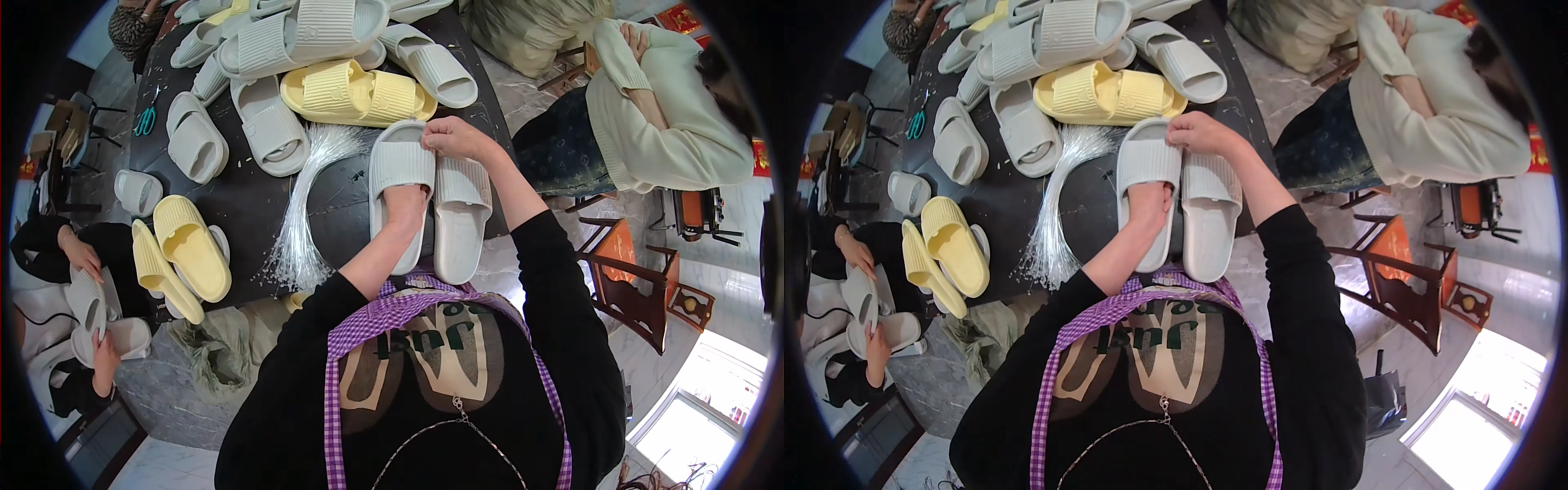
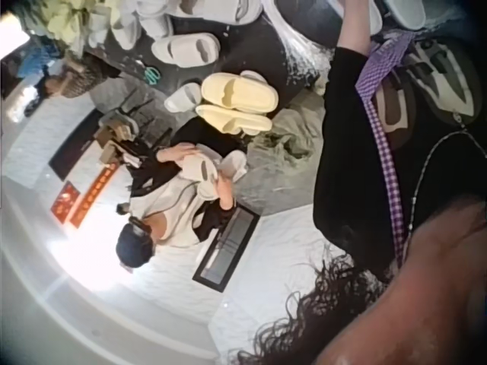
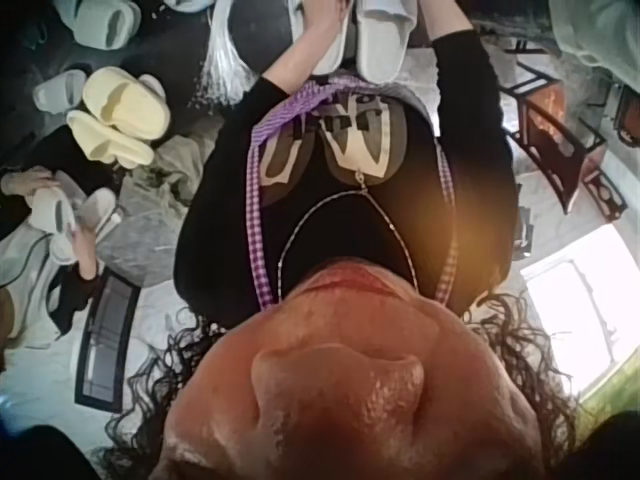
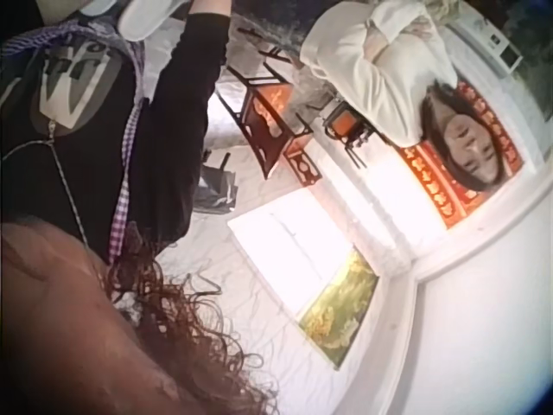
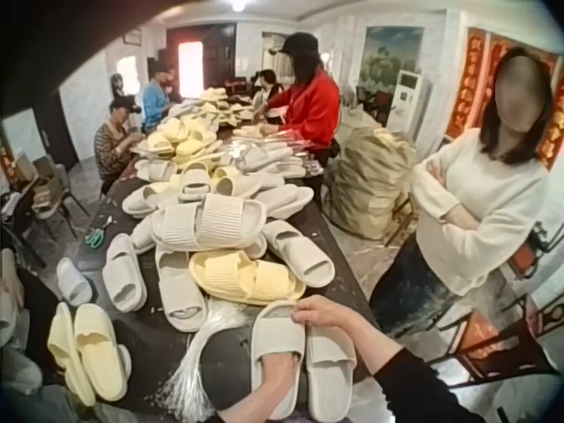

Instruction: The person opens a large sack, unloads slippers onto a table, and secures pairs of slippers together using plastic fasteners by hand.

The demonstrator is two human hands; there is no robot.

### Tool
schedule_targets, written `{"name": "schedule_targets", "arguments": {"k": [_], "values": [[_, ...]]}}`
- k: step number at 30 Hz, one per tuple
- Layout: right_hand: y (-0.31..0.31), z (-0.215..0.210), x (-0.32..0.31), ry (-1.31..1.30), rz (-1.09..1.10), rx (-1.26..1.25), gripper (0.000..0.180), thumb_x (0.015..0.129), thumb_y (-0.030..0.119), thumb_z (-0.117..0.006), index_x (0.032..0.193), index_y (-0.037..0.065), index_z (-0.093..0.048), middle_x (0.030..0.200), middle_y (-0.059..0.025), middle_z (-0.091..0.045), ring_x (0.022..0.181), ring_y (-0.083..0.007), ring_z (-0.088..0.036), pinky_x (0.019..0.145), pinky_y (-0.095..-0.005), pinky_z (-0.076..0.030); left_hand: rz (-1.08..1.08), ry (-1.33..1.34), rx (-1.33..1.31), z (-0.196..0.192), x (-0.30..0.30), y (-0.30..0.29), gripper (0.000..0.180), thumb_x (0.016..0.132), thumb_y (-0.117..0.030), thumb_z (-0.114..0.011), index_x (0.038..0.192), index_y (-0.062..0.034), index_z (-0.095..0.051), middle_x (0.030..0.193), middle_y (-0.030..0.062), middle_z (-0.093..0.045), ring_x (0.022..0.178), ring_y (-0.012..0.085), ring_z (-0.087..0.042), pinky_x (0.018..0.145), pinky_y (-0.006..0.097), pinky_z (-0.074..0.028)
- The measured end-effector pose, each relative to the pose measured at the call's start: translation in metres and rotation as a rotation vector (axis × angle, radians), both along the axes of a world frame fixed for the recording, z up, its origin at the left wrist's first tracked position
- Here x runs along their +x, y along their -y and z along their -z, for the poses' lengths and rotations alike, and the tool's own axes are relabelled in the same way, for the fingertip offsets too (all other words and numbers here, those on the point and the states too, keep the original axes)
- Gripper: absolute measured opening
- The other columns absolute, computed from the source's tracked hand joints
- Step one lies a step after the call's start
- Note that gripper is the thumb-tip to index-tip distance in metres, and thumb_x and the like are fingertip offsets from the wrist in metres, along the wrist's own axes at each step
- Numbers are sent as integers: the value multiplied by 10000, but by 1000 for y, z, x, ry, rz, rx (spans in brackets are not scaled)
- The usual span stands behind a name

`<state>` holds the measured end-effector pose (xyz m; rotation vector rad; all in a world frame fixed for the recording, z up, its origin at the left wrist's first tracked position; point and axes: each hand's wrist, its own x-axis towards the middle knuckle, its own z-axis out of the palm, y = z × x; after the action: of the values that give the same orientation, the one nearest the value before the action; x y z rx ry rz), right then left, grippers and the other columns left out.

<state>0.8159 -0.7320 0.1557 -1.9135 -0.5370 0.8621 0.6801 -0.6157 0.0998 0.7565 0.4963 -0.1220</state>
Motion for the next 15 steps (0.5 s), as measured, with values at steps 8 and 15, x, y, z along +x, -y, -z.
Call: {"name": "schedule_targets", "arguments": {"k": [8,15], "values": [[-4,-3,-10,-119,50,-29,94,811,131,-575,792,46,-608,699,37,-563,617,-48,-473,566,-210,-397,-13,-93,-102,17,6,6,108,800,-15,-451,782,-115,-413,607,32,-401,432,149,-367,334,295,-230],[-3,1,-9,-253,82,4,74,802,125,-595,798,58,-626,708,44,-573,596,-36,-449,543,-193,-368,39,-146,-71,16,13,5,100,822,-31,-448,784,-118,-417,603,22,-392,431,129,-352,344,276,-230]]}}
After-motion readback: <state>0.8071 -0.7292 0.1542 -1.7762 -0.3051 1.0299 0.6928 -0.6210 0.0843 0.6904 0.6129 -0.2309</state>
